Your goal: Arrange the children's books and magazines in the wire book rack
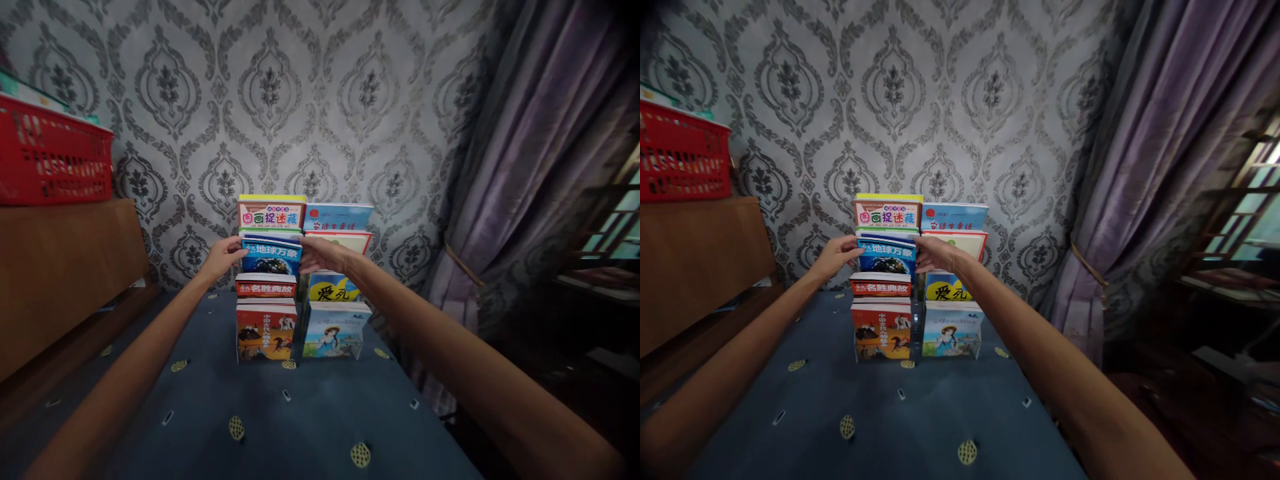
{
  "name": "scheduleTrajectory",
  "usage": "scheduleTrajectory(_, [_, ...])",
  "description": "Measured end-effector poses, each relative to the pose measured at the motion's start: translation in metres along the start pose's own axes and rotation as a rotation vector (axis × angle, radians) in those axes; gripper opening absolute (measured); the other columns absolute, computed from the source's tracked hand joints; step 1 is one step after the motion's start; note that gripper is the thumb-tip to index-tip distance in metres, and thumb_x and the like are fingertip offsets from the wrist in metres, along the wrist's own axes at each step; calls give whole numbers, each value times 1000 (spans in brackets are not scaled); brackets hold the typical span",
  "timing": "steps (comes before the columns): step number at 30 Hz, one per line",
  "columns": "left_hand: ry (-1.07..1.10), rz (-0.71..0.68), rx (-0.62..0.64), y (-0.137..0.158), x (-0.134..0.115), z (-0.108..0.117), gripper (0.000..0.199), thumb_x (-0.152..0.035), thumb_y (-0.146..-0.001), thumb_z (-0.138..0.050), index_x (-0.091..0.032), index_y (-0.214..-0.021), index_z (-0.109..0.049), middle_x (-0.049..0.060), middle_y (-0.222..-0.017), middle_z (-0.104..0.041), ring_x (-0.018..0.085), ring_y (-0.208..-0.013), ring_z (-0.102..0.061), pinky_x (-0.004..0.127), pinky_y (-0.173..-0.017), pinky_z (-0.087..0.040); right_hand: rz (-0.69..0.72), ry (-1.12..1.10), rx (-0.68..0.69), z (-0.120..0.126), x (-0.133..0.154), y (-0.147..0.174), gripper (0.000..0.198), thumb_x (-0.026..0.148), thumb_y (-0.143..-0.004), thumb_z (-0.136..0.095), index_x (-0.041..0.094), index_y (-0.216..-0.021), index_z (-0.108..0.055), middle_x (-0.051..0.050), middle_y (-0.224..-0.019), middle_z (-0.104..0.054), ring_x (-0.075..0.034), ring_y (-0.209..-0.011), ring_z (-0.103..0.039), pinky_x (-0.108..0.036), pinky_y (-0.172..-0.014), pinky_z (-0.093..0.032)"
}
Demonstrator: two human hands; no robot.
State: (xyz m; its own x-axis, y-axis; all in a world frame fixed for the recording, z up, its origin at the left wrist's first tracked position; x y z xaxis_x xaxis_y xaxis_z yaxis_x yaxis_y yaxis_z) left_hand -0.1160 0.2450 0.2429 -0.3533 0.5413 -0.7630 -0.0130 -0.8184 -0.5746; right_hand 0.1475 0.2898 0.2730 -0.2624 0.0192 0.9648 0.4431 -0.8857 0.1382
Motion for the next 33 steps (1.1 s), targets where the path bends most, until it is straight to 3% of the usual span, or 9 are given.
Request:
scheduleTrajectory(8, [-54,-9,8,0,0,0,45,-49,-67,-70,-15,-97,-70,5,-85,-74,18,-73,-63,21,-49,-45,96,82,-82,-6,4,9,30,43,-95,-61,16,-109,-64,-3,-67,-69,-16,-55,-68,-26,-57,-63])
scheduleTrajectory(11, [-98,-15,7,1,-2,0,46,-49,-67,-69,-16,-99,-69,4,-85,-74,19,-75,-63,21,-51,-47,76,116,-78,-8,8,9,28,40,-96,-60,14,-104,-66,-5,-69,-71,-15,-57,-69,-24,-56,-63])
scheduleTrajectory(15, [-126,38,-28,2,-6,-1,46,-49,-64,-72,-17,-97,-68,3,-83,-72,20,-79,-65,23,-55,-51,38,215,-143,-7,13,3,38,50,-90,-66,12,-90,-68,-5,-62,-67,-17,-53,-66,-26,-51,-61])
scheduleTrajectory(20, [-46,76,-48,4,-8,-4,44,-48,-60,-76,-18,-91,-67,1,-73,-67,18,-70,-63,27,-57,-55,59,263,-183,-11,17,2,40,52,-89,-67,13,-87,-67,-6,-65,-66,-18,-56,-67,-31,-53,-61])
scheduleTrajectory(24, [-33,78,-52,4,-6,-4,42,-46,-61,-75,-17,-91,-68,3,-77,-69,19,-73,-63,27,-57,-55,56,275,-205,-11,16,1,42,55,-91,-63,14,-85,-66,-6,-68,-67,-17,-55,-65,-31,-54,-60])
scheduleTrajectory(28, [-40,75,-48,3,-6,-5,42,-47,-59,-75,-16,-87,-68,3,-78,-70,19,-73,-63,26,-56,-55,169,255,-186,-7,6,-2,41,58,-87,-68,17,-87,-68,-3,-67,-67,-15,-56,-65,-26,-53,-56])
scheduleTrajectory(33, [-13,99,-16,3,-6,-6,48,-50,-58,-75,-15,-89,-68,4,-82,-72,20,-75,-64,26,-54,-54,338,270,-94,-5,-7,-3,28,39,-77,-83,17,-78,-66,4,-61,-62,-8,-53,-56,-17,-48,-44])
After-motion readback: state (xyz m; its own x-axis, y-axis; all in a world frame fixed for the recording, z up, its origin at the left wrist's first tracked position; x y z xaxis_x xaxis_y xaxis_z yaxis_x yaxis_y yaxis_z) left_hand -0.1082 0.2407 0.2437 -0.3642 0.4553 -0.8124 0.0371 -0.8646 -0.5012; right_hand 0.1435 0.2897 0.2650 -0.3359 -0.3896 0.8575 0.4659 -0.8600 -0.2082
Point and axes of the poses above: each hand's wrist, its own y-axis away from the middle knuckle, its own z-axis out of the back of the hand, x = y × z, the point moved 2 cm from there along -y, towards the middle knuckle
